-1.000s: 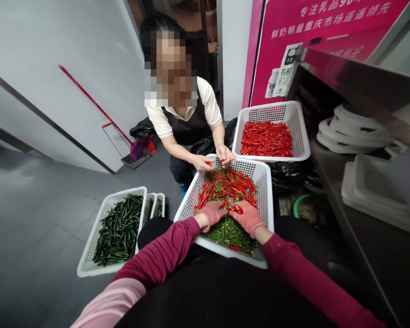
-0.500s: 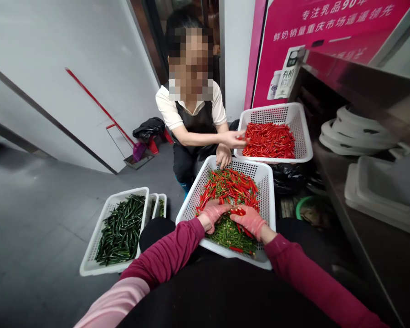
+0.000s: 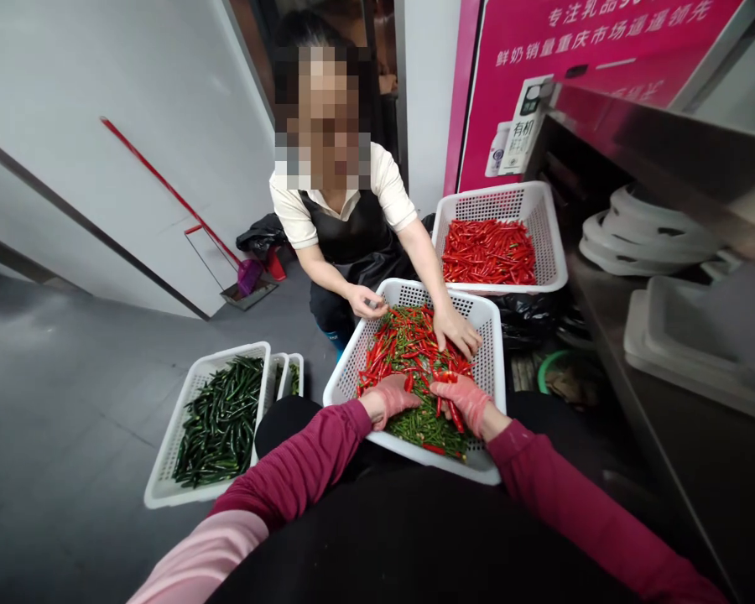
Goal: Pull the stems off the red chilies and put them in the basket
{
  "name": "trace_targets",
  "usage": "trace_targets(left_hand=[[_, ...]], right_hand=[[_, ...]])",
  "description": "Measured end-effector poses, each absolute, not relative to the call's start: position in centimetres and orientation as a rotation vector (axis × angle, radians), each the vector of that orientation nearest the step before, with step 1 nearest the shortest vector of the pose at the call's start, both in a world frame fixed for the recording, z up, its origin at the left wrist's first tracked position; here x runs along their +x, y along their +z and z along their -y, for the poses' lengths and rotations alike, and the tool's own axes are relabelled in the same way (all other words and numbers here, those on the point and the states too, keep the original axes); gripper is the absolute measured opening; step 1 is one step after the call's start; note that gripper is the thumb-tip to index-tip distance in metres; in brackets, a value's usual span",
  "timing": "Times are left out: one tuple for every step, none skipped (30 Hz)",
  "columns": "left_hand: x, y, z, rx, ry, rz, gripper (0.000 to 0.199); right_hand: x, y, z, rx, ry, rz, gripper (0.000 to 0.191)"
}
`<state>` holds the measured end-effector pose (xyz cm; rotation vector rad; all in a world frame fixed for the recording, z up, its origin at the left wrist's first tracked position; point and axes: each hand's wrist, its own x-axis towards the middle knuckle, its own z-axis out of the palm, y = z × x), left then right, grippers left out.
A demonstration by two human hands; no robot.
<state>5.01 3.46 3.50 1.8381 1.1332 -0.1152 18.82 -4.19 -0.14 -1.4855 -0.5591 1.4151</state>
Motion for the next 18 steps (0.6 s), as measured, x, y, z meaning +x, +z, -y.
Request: trace_targets(left_hand=[[5.1, 3.8, -3.3, 1.892, -0.12, -1.084, 0.024], [5.3, 4.1, -3.1, 1.952, -0.115, -1.039, 0.024], [5.5, 4.3, -3.0, 2.0, -0.107, -0.997, 0.024], [5.7, 4.5, -2.8, 2.021, -0.107, -0.958, 0.024], [5.9, 4.6, -2.7, 2.012, -0.114, -0.923, 0.024], [6.0, 4.6, -2.5, 1.976, -0.128, -0.895, 0.023], [6.0, 4.5, -2.3, 1.922, -0.145, -0.874, 0.021], [6.0, 4.4, -2.2, 1.859, -0.161, -0.867, 0.02], [5.9, 4.2, -2.0, 1.794, -0.164, -0.877, 0.02], [5.8, 4.1, -1.9, 1.73, -0.153, -0.898, 0.02], [5.6, 4.0, -1.7, 1.672, -0.133, -0.925, 0.021], [5.4, 3.9, -1.7, 1.621, -0.113, -0.954, 0.023], [5.3, 4.0, -1.7, 1.586, -0.092, -0.985, 0.027], [5.1, 4.1, -1.8, 1.576, -0.074, -1.012, 0.03], [4.9, 4.2, -1.8, 1.593, -0.058, -1.026, 0.032], [4.8, 4.3, -1.9, 1.635, -0.05, -1.025, 0.033], [4.6, 4.5, -2.0, 1.688, -0.042, -1.005, 0.033], [4.5, 4.5, -1.9, 1.746, -0.036, -0.968, 0.033]], right_hand=[[18.6, -0.2, 4.2, -1.484, 1.413, 0.568, 0.022], [18.4, -0.3, 4.2, -1.481, 1.412, 0.585, 0.024], [18.1, -0.3, 4.1, -1.475, 1.406, 0.602, 0.025], [17.8, -0.4, 4.1, -1.466, 1.388, 0.615, 0.026], [17.6, -0.3, 4.1, -1.456, 1.36, 0.623, 0.026], [17.4, -0.3, 4.1, -1.451, 1.327, 0.629, 0.027], [17.3, -0.2, 4.1, -1.451, 1.297, 0.636, 0.027], [17.2, -0.1, 4.1, -1.454, 1.272, 0.645, 0.028], [17.2, 0.0, 4.0, -1.459, 1.253, 0.655, 0.027], [17.3, 0.0, 4.0, -1.466, 1.242, 0.659, 0.027], [17.5, 0.0, 3.9, -1.465, 1.24, 0.648, 0.026], [17.7, 0.0, 3.9, -1.451, 1.244, 0.619, 0.026], [17.9, 0.0, 3.8, -1.423, 1.257, 0.58, 0.027], [18.1, 0.0, 3.8, -1.387, 1.279, 0.537, 0.028], [18.3, 0.0, 3.8, -1.345, 1.308, 0.493, 0.029], [18.5, 0.1, 3.9, -1.303, 1.341, 0.456, 0.03], [18.5, 0.1, 4.0, -1.267, 1.375, 0.436, 0.03], [18.6, 0.2, 4.2, -1.24, 1.41, 0.439, 0.029]])
